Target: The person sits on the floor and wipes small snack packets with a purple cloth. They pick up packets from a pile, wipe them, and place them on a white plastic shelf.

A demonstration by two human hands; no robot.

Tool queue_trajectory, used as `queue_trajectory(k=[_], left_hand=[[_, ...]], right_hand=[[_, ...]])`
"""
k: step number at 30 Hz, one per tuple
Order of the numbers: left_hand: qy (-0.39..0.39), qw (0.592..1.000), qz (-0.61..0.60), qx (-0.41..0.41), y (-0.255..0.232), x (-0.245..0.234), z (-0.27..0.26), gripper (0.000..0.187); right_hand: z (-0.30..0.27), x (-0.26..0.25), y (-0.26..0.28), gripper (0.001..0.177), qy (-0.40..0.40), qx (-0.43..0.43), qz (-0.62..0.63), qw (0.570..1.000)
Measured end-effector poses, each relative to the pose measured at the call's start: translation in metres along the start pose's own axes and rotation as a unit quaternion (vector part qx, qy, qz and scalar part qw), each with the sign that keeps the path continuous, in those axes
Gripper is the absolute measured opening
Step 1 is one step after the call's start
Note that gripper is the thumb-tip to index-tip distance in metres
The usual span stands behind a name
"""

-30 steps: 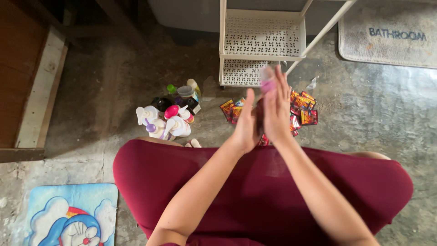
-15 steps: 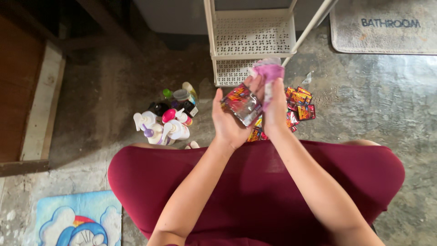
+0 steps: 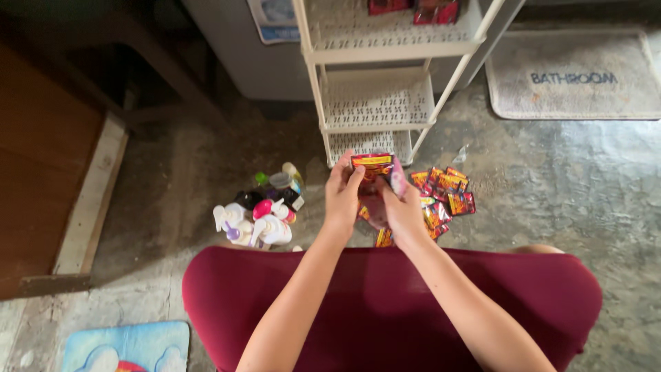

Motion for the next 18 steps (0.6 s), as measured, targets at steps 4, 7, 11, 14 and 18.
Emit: queue_trajectory(k=[4,7,11,14,18], left_hand=[[0.035,0.984,0.136,0.110,-0.048,0.025,0.017,0.021],[0.021,0.963,0.183,0.197,-0.106,0.058,0.049,0.020],[-0.003,0.886,0.301,0.353,-0.194,0.108,0.117,0.023],[-0.028,0.849,0.363,0.382,-0.215,0.137,0.177,0.022],[-0.031,0.857,0.408,0.313,-0.199,0.148,0.237,0.021]], right_hand=[[0.001,-0.004,0.065,0.039,-0.029,-0.118,-0.030,0.992],[0.001,-0.013,0.086,0.032,-0.047,-0.120,0.019,0.991],[0.000,-0.025,0.089,0.027,-0.070,-0.086,0.057,0.992],[0.002,-0.024,0.085,0.025,-0.053,-0.096,-0.021,0.994],[0.018,-0.028,0.071,0.023,-0.056,-0.095,-0.010,0.994]])
Point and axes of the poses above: each hand's wrist, its own z-axis towards the middle knuckle, its own x-axis out of the palm, y = z × x, the point moved 9 cm from there along z, towards the middle knuckle, and after that the axes turned 2 degrees about y, right-handed, at the moved point
